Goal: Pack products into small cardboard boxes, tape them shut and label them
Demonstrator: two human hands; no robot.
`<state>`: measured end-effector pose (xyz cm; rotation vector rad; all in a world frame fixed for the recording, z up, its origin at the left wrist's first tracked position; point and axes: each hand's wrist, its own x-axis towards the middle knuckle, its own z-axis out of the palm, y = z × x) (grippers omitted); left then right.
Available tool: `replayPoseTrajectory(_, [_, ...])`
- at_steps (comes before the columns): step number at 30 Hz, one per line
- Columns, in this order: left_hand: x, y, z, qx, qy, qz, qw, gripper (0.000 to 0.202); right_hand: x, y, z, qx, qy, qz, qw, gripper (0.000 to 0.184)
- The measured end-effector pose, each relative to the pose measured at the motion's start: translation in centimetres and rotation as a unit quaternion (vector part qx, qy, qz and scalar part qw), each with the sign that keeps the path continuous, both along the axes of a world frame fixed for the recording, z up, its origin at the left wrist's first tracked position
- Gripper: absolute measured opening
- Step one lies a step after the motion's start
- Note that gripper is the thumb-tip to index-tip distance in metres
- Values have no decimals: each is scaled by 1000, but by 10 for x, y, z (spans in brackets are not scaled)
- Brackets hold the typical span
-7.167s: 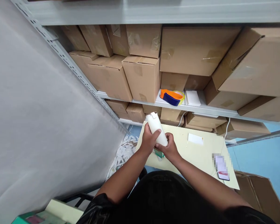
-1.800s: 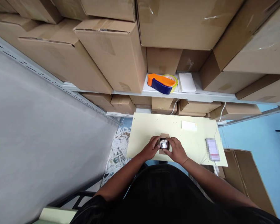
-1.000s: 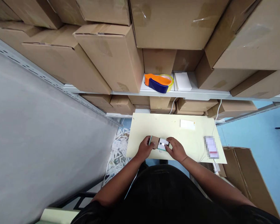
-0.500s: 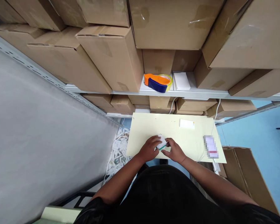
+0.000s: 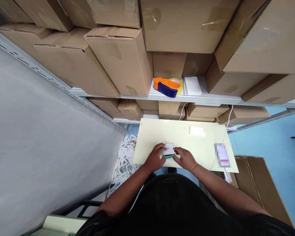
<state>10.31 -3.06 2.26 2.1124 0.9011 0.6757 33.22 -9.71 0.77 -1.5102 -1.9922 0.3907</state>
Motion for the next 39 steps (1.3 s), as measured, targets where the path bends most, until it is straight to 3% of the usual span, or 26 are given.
replayPoseTrajectory(6, [-3,3,-4,16,8,-34,999,33,-2,-5,4,-15,12,7,1000,28])
replayPoseTrajectory(16, [-5,12,-4,92,44,-71,992,28,0,-6,5,-43,32,-4,999,26])
replayPoseTrajectory(23, [-6,17,-6,83,47,-97,991,23,-3,-4,5,-163,100,-38,981,21])
replayPoseTrajectory(26, [-10,12,-8,28,20,-75,997,23,-3,-4,3,-228,167,-52,958,26])
replayPoseTrajectory(29, [-13,3,-15,-116,-34,-11,993,45,-2,-4,-6,-284,219,-63,931,48])
replayPoseTrajectory(31, [-12,-3,-23,-262,-83,38,961,62,-2,-4,-16,-333,230,-75,911,55])
replayPoseTrajectory(34, [-6,-7,-36,-445,-123,51,885,65,-4,-2,-31,-388,236,-87,887,57])
replayPoseTrajectory(36, [-1,-5,-42,-492,-144,51,857,63,-6,3,-40,-391,239,-97,884,59])
replayPoseTrajectory(39, [3,6,-48,-484,-181,74,853,65,-11,19,-46,-375,229,-112,891,59])
